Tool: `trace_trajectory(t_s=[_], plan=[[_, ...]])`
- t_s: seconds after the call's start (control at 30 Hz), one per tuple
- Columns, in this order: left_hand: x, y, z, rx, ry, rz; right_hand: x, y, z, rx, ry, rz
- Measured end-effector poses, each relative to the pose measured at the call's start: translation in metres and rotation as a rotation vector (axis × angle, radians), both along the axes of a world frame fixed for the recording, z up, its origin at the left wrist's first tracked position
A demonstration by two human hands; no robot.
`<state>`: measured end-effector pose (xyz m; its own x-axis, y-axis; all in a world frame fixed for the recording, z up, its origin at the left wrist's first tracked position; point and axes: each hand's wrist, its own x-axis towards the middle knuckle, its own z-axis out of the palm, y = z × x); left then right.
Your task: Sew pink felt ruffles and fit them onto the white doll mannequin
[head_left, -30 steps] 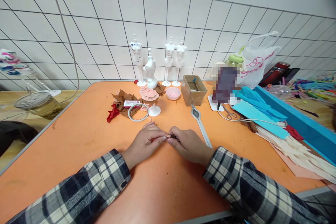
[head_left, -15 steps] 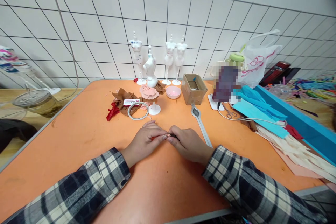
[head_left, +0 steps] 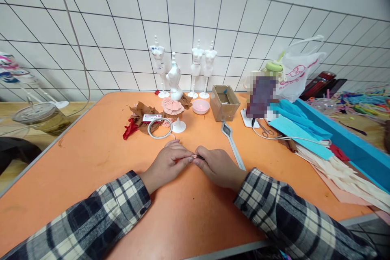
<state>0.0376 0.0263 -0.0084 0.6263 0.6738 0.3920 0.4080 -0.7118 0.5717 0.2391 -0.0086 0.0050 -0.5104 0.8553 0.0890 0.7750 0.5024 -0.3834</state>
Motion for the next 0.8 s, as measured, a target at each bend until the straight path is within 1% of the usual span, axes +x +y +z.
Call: trace_trajectory(t_s=[0.27, 0.67, 0.73, 0.8], plan=[[-0.0004, -0.0029, 0.0026, 0.027, 0.013, -0.015, -0.0029, -0.0029, 0.0000, 0.039, -0.023, -0.012], [-0.0003, -0.0041, 0.0025, -0.001, 0.018, 0.003, -0.0019, -0.0025, -0.0003, 0.042, -0.031, 0.014], [0.0010, -0.0041, 0.0019, -0.016, 0.020, 0.011, -0.0021, -0.0025, 0.0006, 0.030, 0.000, -0.008], [0.0029, -0.0043, 0.0010, -0.068, 0.003, 0.030, -0.0008, -0.0001, 0.0014, 0.024, 0.057, -0.064]])
